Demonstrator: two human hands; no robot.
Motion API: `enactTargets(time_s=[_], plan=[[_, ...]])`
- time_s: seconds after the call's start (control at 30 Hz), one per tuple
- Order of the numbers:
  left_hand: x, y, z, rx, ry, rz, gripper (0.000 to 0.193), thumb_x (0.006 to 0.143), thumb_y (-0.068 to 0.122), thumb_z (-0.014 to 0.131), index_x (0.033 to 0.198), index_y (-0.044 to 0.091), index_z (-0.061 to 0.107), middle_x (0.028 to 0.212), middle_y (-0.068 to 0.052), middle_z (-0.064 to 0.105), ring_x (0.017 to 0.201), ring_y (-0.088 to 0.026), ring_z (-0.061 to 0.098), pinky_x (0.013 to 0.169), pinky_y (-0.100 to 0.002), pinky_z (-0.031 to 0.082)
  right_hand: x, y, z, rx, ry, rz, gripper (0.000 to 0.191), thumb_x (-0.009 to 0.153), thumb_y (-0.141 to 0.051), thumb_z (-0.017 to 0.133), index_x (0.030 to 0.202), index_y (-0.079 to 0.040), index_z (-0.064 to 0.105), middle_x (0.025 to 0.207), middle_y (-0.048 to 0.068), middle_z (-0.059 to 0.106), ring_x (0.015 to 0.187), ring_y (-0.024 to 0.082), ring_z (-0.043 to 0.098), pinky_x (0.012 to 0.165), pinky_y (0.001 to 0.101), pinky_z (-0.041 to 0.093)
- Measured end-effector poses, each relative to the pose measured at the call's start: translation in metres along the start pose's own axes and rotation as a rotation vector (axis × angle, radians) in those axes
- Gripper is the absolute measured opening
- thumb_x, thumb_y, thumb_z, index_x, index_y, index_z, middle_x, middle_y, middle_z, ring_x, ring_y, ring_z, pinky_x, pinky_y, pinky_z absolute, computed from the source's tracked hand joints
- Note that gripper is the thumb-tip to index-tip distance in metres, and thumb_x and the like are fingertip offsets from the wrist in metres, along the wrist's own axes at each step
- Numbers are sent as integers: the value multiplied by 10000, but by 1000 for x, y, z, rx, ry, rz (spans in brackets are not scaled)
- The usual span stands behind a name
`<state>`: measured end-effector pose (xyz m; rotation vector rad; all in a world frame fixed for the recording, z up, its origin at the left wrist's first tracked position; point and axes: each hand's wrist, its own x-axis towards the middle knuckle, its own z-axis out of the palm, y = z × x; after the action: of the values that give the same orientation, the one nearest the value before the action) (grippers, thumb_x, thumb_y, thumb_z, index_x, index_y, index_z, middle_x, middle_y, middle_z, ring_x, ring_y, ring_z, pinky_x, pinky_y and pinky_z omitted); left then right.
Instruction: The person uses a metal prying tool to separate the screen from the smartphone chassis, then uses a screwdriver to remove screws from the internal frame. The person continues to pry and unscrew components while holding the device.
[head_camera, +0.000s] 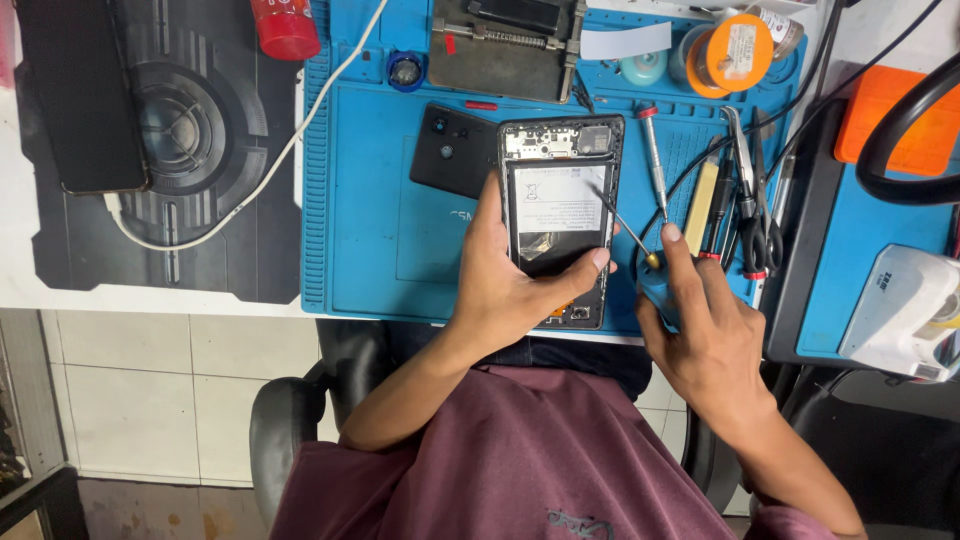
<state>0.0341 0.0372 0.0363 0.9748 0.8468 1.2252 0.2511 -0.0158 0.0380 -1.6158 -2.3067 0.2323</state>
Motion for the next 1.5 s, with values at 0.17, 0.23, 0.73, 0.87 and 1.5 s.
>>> enactTargets(time_s=[0.17,0.23,0.73,0.87,1.5], plan=[[3,-1,-1,-183,3,-27,600,939,-98,720,1411,-5,363,1194,-150,705,1011,-195,755,919,-343,663,-6,-8,-2,33,-47,16,768,842,-43,791,1523,18,441,846,115,554,592,210,569,484,350,472],[5,-3,-2,-125,11,7,606,941,-120,725,1415,-11,363,1181,-172,707,1019,-207,751,914,-340,655,-9,-10,-2,50,-74,32,778,830,-42,791,1520,24,437,832,114,550,576,202,566,462,346,463],[4,-6,-9,-164,-122,-67,670,924,-109,731,1467,-3,353,1243,-158,668,1104,-209,731,961,-394,681,-8,-3,-6,2,-85,65,760,859,-59,787,1530,4,436,832,103,552,545,188,548,446,342,454],[6,-10,-9,-241,-94,-76,686,909,-114,703,1473,8,331,1251,-146,662,1111,-206,725,955,-389,673,-16,-8,-7,37,-128,84,776,843,-73,791,1531,-14,438,818,102,547,551,188,566,441,343,464],[4,-11,-1,-130,-12,23,652,956,-160,646,1483,0,298,1277,-186,641,1152,-242,710,985,-395,657,-16,-9,-10,38,-183,114,772,835,-88,802,1517,-18,446,795,100,558,502,178,550,399,334,449]])
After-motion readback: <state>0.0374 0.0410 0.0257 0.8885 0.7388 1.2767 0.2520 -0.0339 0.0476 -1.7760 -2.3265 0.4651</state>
